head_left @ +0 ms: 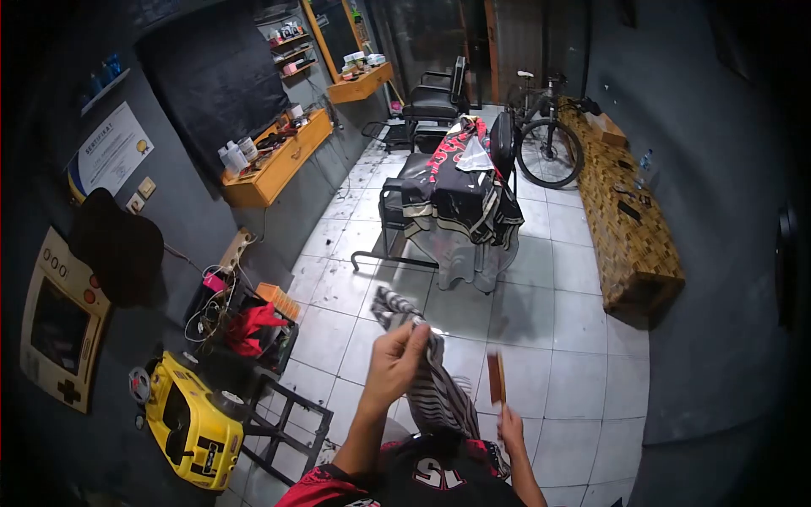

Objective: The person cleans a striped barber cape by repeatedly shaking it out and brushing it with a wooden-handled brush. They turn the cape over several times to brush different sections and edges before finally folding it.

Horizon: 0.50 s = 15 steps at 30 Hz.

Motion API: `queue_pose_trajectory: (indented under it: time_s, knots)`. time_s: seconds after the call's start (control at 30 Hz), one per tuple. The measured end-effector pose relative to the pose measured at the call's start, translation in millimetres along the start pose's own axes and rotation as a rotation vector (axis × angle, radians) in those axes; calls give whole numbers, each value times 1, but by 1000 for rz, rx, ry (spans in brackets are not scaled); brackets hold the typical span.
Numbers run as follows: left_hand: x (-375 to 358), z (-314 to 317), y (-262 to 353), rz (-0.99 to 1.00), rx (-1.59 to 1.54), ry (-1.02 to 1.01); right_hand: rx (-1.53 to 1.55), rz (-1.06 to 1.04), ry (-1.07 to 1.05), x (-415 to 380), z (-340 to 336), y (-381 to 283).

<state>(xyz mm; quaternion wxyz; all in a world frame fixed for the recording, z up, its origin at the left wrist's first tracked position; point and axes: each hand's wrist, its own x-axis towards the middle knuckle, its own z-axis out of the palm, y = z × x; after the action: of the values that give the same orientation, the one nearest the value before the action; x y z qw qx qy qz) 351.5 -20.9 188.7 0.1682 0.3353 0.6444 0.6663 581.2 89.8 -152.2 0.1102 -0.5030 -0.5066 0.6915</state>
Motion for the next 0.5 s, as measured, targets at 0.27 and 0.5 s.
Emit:
queue_pose_trajectory:
  time_s: [0.27, 0.5]
  knots:
    - [2, 27, -9, 375, 215, -214, 324, -481, -479, -90, 65, -181]
    - [-10, 5, 24, 365, 70, 119, -783, -179, -75, 26, 16, 29]
